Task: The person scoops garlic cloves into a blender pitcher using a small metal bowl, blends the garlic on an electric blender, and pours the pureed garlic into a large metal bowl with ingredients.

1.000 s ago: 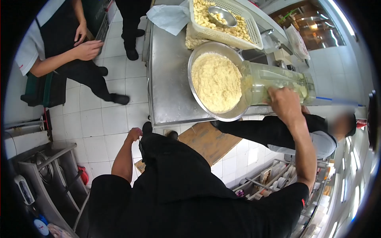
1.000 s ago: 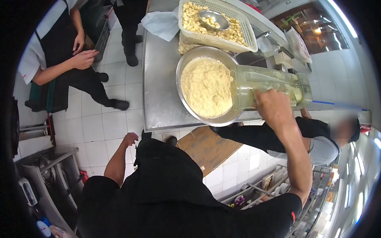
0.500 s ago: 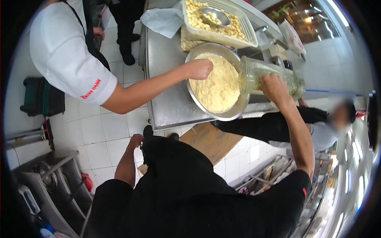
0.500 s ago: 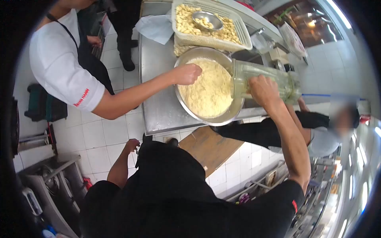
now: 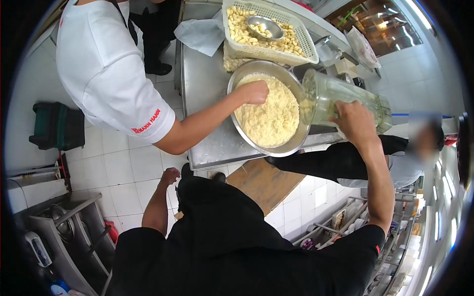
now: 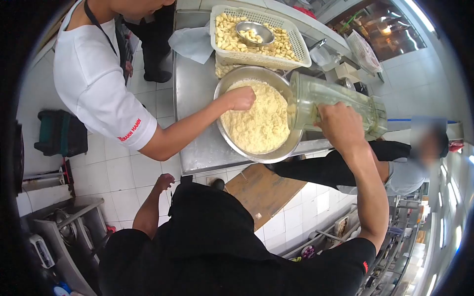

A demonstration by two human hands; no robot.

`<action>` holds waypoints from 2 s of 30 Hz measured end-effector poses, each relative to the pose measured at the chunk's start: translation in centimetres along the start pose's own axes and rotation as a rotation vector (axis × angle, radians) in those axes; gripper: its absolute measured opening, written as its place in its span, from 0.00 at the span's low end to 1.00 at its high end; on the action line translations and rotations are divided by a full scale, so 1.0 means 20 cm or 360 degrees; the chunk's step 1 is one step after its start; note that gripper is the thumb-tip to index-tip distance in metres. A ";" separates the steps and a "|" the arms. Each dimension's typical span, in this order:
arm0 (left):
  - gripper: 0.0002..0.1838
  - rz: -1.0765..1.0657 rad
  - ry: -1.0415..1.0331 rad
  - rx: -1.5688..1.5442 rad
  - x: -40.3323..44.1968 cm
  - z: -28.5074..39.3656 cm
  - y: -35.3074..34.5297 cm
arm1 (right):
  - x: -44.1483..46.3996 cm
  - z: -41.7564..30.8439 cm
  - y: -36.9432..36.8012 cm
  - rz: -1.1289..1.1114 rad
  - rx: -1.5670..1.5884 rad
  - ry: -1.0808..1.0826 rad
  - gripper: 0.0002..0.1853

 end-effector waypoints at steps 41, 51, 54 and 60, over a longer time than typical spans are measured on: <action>0.24 -0.0349 -0.1961 0.1401 0.04 -0.14 0.00 | -0.82 0.35 -0.63 0.0821 0.2466 -0.1004 0.21; 0.11 -0.0232 0.0099 0.0103 -0.05 0.34 -0.06 | -1.00 0.32 -0.62 0.1656 0.2291 -0.0412 0.10; 0.11 -0.0165 0.0118 0.0050 -0.10 0.42 -0.07 | -0.98 0.37 -0.80 0.1733 0.2922 -0.0384 0.13; 0.08 -0.0049 0.0166 0.0105 -0.25 0.42 -0.08 | -0.78 0.53 -0.88 0.1897 0.2586 -0.0061 0.15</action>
Point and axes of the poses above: each hand's wrist, its own x-axis towards the middle knuckle, its own y-axis out of the back of the hand, z = x × y, the point moved 2 cm from there along x, towards the middle knuckle, and after that the axes turned 4 degrees about z, right-handed, at the moved point
